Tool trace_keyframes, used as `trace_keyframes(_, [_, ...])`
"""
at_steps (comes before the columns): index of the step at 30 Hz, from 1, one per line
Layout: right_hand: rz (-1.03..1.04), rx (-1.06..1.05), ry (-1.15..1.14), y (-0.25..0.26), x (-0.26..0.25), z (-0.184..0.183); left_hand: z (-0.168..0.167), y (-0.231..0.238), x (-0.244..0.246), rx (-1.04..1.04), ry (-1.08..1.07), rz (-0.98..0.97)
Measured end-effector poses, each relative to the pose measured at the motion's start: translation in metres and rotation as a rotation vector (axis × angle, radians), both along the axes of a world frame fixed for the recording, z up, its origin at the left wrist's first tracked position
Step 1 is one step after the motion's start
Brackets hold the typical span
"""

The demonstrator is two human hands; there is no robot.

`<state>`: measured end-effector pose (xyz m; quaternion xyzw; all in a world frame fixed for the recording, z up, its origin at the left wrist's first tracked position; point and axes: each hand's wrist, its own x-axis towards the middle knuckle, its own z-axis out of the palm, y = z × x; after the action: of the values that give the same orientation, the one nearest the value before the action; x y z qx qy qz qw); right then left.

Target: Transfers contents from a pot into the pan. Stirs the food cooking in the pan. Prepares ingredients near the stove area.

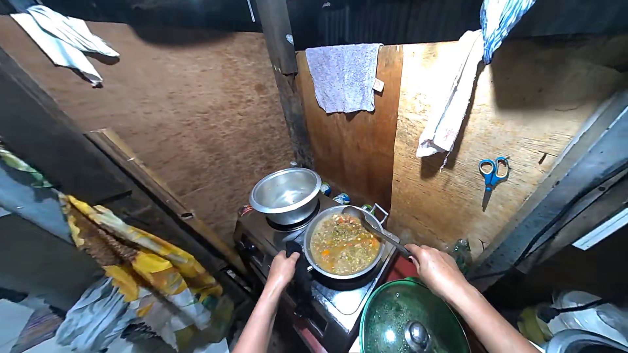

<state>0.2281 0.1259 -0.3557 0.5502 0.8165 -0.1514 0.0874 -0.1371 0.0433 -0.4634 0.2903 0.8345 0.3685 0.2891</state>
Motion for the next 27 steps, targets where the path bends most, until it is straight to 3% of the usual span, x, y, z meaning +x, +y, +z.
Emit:
trace_keyframes(8, [0.045, -0.074, -0.087, 0.012, -0.005, 0.026, 0.007, 0.009, -0.022, 0.047, 0.045, -0.050])
trace_keyframes(18, [0.035, -0.297, 0.124, 0.018, 0.001, 0.034, -0.002, 0.006, -0.032, 0.112, 0.005, -0.075])
trace_keyframes(27, [0.001, -0.212, 0.136, 0.011, 0.013, 0.068, -0.005, 0.004, -0.030, 0.166, -0.014, -0.023])
